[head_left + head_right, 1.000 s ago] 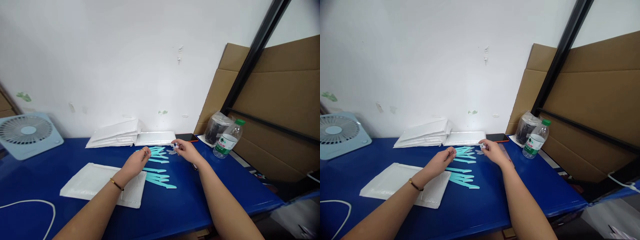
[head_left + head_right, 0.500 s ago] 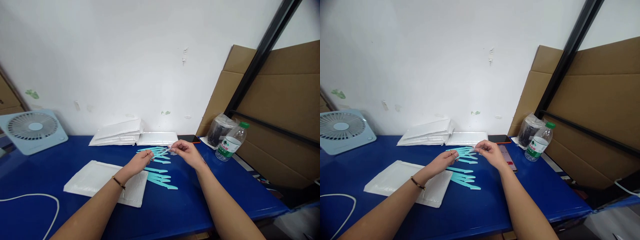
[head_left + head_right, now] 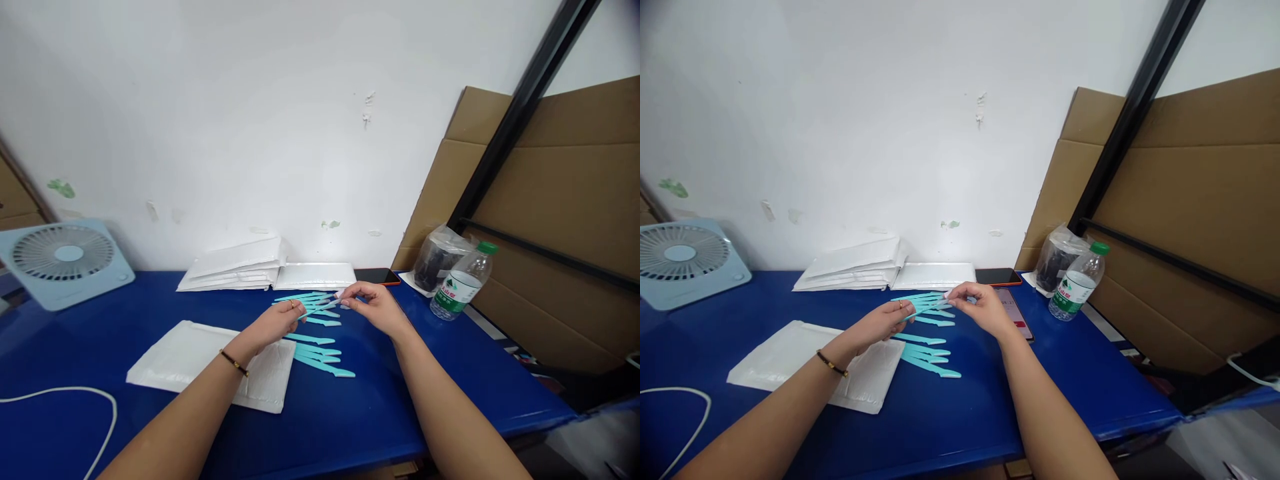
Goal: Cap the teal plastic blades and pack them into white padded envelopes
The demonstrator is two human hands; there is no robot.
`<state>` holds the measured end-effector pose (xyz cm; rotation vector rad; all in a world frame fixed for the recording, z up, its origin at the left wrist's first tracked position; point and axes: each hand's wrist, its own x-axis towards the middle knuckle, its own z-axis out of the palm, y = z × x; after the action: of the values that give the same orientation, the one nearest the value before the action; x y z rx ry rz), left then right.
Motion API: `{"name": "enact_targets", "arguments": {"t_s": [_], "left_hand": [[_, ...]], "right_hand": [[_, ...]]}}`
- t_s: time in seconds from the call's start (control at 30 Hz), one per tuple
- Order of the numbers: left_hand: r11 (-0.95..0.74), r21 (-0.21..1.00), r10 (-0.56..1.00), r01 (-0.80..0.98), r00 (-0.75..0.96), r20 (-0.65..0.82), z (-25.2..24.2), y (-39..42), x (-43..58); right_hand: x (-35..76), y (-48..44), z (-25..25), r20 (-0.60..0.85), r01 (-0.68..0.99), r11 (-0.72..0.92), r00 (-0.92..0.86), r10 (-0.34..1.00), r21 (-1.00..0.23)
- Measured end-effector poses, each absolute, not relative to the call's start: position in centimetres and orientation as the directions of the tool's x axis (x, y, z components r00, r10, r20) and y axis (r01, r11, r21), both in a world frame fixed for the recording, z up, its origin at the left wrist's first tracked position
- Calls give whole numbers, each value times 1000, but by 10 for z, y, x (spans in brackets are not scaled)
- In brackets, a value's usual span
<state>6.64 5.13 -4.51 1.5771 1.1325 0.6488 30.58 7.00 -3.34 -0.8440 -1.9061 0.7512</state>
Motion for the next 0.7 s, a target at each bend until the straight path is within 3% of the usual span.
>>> {"name": "enact_targets", "arguments": {"t_s": [0.23,0.4,0.57,0.7], "left_hand": [[-165,876,917,453,398,-33,-57,57,70],[-388,525,918,757,267,294,-59,61,68],[-530,441,835,724,537,121,-60,64,61],[-547,388,821,742,566,75,-66,68,60]], "right_hand": [[292,69,-47,394,325,580,-487,779,-747],[298,85,-62,357,539,560,-440,824,-629],[330,105,-65,435,748,471,-269,859,-467],[347,111,-65,354,888,317,-195,915,-332]]}}
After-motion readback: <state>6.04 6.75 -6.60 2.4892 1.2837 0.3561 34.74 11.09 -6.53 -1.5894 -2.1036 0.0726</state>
